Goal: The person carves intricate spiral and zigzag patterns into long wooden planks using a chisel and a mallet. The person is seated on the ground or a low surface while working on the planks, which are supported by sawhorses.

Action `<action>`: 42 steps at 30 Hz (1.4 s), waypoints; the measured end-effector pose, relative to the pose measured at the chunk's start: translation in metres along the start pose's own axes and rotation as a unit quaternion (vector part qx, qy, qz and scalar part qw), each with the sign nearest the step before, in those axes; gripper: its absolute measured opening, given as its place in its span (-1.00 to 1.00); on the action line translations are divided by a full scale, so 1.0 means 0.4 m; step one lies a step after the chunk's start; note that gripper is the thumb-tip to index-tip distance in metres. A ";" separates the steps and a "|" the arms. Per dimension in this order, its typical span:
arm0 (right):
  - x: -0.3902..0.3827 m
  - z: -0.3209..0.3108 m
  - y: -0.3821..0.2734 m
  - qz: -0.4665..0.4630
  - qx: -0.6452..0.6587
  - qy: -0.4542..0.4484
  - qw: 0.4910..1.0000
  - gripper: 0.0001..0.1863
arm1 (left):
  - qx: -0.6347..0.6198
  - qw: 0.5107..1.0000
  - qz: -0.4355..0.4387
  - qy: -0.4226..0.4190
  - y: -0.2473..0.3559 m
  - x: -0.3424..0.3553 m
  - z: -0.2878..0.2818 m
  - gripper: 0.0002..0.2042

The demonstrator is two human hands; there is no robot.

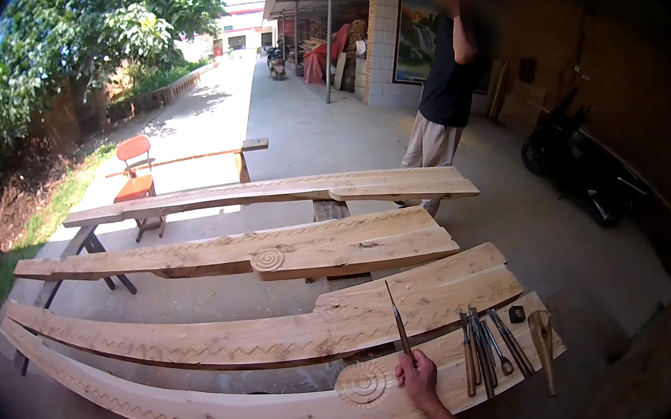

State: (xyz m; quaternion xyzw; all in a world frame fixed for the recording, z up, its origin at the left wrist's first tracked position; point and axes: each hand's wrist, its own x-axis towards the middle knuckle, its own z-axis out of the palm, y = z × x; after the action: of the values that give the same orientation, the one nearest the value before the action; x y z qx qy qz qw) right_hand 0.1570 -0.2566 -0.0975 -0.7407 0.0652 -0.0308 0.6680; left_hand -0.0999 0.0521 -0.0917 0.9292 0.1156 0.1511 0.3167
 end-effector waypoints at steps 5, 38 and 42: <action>0.011 0.059 -0.024 -0.004 -0.001 -0.023 1.000 -0.68 | -0.199 0.962 -0.047 -0.181 0.037 -0.030 0.025 -0.67; 0.027 0.024 0.030 -0.020 0.057 -0.024 0.998 -0.58 | -0.146 0.979 0.135 -0.035 0.014 -0.086 0.081 -0.81; 0.015 0.022 0.026 -0.022 0.036 -0.021 0.999 -0.55 | -0.145 0.977 0.141 -0.066 0.051 -0.060 0.052 -0.82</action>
State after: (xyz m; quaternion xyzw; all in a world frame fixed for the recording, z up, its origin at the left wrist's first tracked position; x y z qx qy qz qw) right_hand 0.1637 -0.2500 -0.1091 -0.7182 0.0335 -0.0323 0.6943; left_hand -0.1122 0.0174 -0.0996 0.8881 -0.0613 0.1482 0.4308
